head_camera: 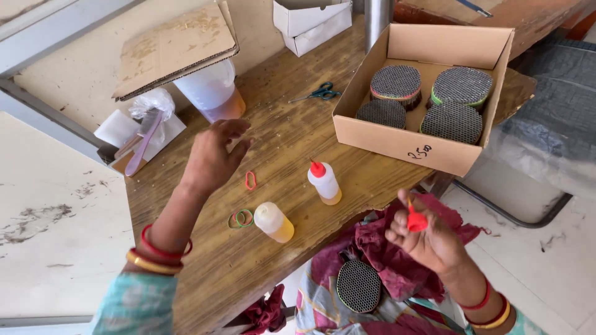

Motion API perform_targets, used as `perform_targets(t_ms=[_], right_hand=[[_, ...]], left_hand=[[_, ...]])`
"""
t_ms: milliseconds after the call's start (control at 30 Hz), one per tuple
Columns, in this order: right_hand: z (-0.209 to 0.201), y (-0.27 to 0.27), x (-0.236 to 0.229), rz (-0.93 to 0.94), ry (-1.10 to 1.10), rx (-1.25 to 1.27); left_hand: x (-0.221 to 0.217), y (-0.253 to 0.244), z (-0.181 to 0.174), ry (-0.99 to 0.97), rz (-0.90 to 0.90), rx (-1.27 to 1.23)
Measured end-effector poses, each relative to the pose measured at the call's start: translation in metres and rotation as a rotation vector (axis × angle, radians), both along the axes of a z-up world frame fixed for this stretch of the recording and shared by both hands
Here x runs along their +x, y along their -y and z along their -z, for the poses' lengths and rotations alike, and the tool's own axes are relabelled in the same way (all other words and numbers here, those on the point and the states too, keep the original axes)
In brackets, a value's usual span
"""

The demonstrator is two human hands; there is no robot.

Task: The person applies a yellow liquid from a small squeeze bottle onto a circular mesh object held in their lap. They then place the mesh object into a cardboard box containing similar items.

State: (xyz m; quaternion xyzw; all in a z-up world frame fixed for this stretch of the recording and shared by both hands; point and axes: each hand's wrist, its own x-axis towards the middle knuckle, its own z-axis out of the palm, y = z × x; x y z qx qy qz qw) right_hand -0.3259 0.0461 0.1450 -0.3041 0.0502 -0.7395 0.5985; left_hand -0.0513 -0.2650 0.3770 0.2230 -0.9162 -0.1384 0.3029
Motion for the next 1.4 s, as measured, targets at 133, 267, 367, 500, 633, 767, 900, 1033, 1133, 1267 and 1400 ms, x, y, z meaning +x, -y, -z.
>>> perform_targets(t_ms=[133, 267, 367, 500, 633, 767, 900, 1033, 1133, 1267, 1400], right_hand=[[0.095, 0.008, 0.001, -0.029, 0.033, 0.041], [0.166, 0.010, 0.000, -0.011, 0.073, 0.275], [0.206, 0.011, -0.002, -0.015, 0.141, 0.322], [0.239, 0.010, -0.004, -0.064, 0.180, 0.403], [0.246, 0.015, -0.004, -0.019, 0.117, 0.559], [0.233, 0.013, 0.001, -0.078, 0.106, 0.417], [0.215, 0.011, 0.003, -0.015, 0.111, 0.448], [0.204, 0.011, 0.012, 0.008, 0.081, 0.455], [0.202, 0.012, 0.012, 0.029, 0.066, 0.544], [0.203, 0.013, 0.010, 0.042, 0.080, 0.508], [0.202, 0.015, 0.012, 0.037, 0.123, 0.412]], left_hand=[[-0.073, 0.094, 0.039, 0.258, 0.019, -0.074], [-0.132, 0.158, 0.079, 0.404, 0.099, -0.098], [-0.163, 0.183, 0.098, 0.465, 0.153, -0.073], [-0.190, 0.212, 0.140, 0.496, 0.233, -0.027], [-0.203, 0.251, 0.184, 0.441, 0.324, -0.167], [-0.180, 0.200, 0.132, 0.528, 0.143, -0.102], [-0.146, 0.177, 0.119, 0.654, -0.169, -0.011], [-0.149, 0.189, 0.134, 0.436, -0.109, -0.078], [-0.170, 0.201, 0.149, 0.221, 0.043, -0.143], [-0.187, 0.194, 0.142, 0.343, -0.028, 0.008], [-0.155, 0.208, 0.163, 0.538, -0.057, -0.026]])
